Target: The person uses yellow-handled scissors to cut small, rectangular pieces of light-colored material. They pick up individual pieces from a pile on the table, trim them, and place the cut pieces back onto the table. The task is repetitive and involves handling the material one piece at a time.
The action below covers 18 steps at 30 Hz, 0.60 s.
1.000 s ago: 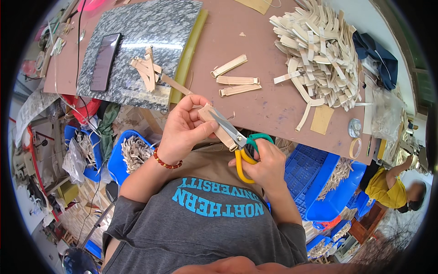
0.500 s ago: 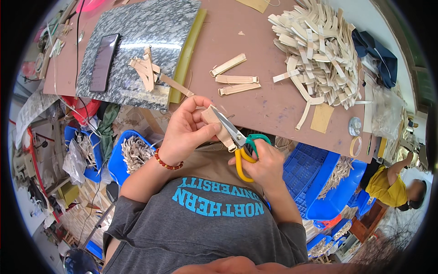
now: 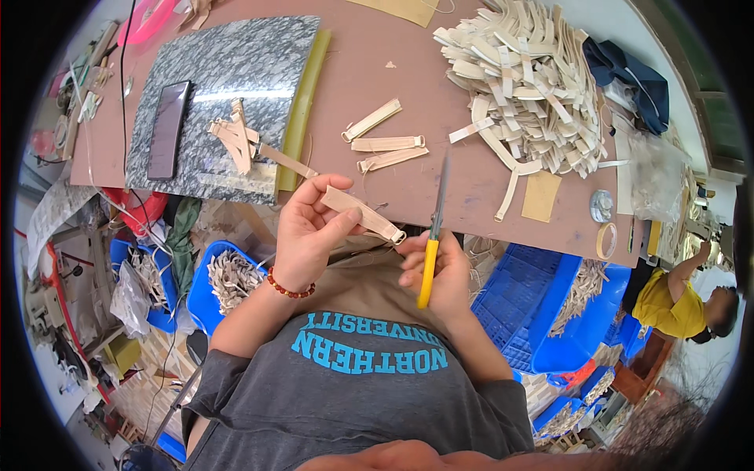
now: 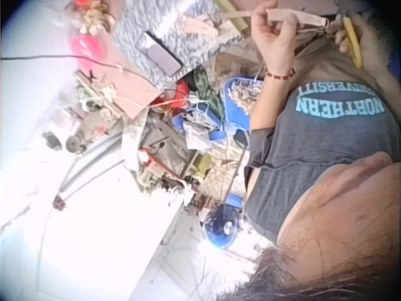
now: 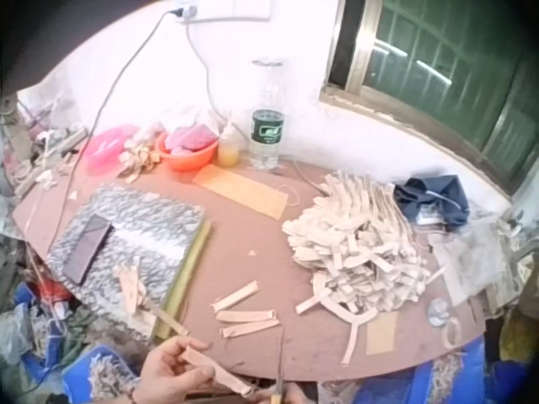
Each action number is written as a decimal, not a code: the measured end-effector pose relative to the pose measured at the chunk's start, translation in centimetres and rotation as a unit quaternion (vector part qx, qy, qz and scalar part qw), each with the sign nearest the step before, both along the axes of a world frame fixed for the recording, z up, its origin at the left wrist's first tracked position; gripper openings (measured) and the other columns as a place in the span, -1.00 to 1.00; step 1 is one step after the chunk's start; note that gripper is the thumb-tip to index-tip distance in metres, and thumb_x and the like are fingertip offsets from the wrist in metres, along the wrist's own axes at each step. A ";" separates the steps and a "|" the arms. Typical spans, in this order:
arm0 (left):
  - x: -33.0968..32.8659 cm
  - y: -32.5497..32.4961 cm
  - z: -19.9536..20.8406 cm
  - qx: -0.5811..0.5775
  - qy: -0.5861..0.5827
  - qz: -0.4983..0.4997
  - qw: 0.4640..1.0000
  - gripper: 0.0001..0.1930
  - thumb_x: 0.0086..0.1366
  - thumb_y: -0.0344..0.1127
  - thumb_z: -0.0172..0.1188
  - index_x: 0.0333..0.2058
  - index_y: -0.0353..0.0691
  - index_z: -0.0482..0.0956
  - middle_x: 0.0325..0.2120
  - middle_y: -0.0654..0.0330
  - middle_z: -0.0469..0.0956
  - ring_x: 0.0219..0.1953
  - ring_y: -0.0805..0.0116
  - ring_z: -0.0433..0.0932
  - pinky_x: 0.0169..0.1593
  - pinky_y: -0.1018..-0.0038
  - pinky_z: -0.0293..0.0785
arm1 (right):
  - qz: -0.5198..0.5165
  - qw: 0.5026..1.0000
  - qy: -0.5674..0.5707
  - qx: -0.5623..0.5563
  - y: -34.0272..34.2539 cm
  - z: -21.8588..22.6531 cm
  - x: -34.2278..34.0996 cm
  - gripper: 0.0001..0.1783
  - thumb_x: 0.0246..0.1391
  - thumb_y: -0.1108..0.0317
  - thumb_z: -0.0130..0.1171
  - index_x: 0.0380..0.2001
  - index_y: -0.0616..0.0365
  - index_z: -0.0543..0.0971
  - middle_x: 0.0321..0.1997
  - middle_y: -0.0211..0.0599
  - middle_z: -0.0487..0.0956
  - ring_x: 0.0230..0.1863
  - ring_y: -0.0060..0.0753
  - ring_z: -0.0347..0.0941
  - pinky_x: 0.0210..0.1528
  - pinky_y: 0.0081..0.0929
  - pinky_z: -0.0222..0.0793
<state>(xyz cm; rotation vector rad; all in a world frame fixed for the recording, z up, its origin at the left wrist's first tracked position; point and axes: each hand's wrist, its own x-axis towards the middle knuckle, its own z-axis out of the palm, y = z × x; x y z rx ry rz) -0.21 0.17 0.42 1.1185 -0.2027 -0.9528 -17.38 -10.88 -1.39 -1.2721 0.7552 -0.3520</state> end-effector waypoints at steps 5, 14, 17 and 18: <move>-1.1 -0.1 -0.7 -0.008 -0.028 -0.046 0.999 -0.68 0.21 -0.57 0.13 -0.06 -0.35 0.36 -0.31 0.20 0.53 -0.27 0.48 0.56 -0.18 0.56 0.56 | -0.084 0.994 -0.071 -0.012 0.0 0.7 1.9 -0.62 -0.09 0.57 0.33 -0.26 0.19 0.35 -0.34 -0.29 0.55 -0.31 -0.56 0.49 -0.23 -0.59 0.44; -1.8 -0.1 -0.7 0.058 -0.056 -0.291 0.953 -0.78 0.22 -0.49 0.18 -0.15 -0.36 0.50 -0.38 0.27 0.57 -0.33 0.62 0.52 -0.25 0.63 0.48 | -0.037 0.997 -0.051 -0.034 -1.9 1.9 3.4 -0.64 -0.11 0.51 0.36 -0.28 0.17 0.38 -0.44 -0.33 0.54 -0.41 -0.58 0.50 -0.36 -0.59 0.43; -1.2 -0.3 -1.0 0.030 0.034 -0.160 0.986 -0.78 0.21 -0.51 0.18 -0.14 -0.36 0.50 -0.36 0.24 0.58 -0.32 0.57 0.55 -0.22 0.61 0.51 | 0.020 0.973 0.097 -0.208 -3.1 0.8 1.2 -0.50 -0.29 0.36 0.49 -0.31 0.16 0.39 -0.50 -0.36 0.50 -0.49 -0.59 0.45 -0.44 -0.54 0.40; -0.8 -0.4 -0.9 0.030 0.041 -0.120 0.991 -0.78 0.21 -0.52 0.18 -0.15 -0.35 0.50 -0.35 0.22 0.58 -0.32 0.54 0.56 -0.21 0.60 0.52 | 0.007 0.958 0.120 -0.261 -3.1 0.5 0.5 -0.37 -0.49 0.25 0.57 -0.34 0.16 0.39 -0.56 -0.40 0.44 -0.57 -0.51 0.39 -0.46 -0.48 0.37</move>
